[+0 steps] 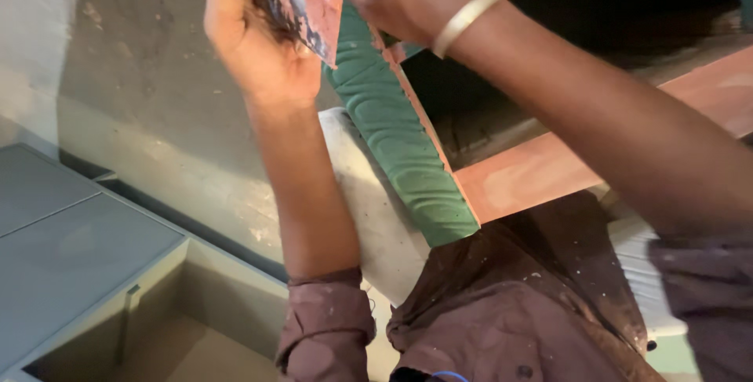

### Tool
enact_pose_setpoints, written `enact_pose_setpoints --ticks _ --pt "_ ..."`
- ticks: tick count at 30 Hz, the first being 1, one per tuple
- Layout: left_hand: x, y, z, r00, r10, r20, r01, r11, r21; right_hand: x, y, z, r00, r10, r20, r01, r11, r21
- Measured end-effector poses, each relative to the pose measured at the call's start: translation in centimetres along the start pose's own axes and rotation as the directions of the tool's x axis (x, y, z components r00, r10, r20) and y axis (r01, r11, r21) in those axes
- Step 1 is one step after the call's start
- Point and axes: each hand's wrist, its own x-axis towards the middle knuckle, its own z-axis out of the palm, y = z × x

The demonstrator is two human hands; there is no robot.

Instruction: The person uses a small rectangular card to scoop a pink paste from a container and applies it into the grooves of a green wooden furniture frame. They repeatedly scoop and fill the decorative recesses along the frame's edge.

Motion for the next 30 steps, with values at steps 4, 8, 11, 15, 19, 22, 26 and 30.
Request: enact_pose_setpoints --ticks 4,8,11,15,19,22,26,30 --pt "-0.1 0.5 0.6 1.0 0.016 0.022 -0.016 1.0 -0.024 6.6 1.2 6.2 0.932 -0.357 0.068 0.358 0.934 -0.01" --pt "0.0 1.1 1.1 0.98 0.099 0.171 -0.089 0.994 -0.061 6.9 0.2 8.5 0.898 -0.44 0.006 0.405 0.822 -0.4" --pt "0.1 0.8 1.3 0.956 0.118 0.27 -0.113 0.993 -0.032 3.2 -2.1 6.6 0.935 -0.319 -0.156 0.214 0.857 -0.469" --pt "0.3 0.4 1.0 0.989 -0.003 -0.147 -0.016 0.992 -0.125 -4.1 -6.8 0.8 0.953 -0.162 -0.255 0.014 0.867 -0.499" --pt "0.7 1.3 0.2 0.996 0.075 0.054 -0.084 0.981 0.174 -6.5 -7.3 -6.9 0.983 -0.182 0.005 0.164 0.873 -0.459" --pt "0.2 1.8 -0.5 0.999 0.021 0.037 -0.031 0.953 0.3 -6.9 -4.6 -10.7 0.974 -0.192 -0.123 0.14 0.929 -0.341" --pt "0.2 1.4 0.3 0.996 -0.08 0.026 0.054 0.851 0.522 -6.8 -2.3 -12.3 0.995 -0.094 -0.036 0.087 0.983 -0.161" --pt "0.0 1.3 1.0 0.987 -0.15 0.063 0.079 0.782 0.618 -6.9 -2.9 -11.8 0.932 -0.346 -0.106 0.288 0.887 -0.362"
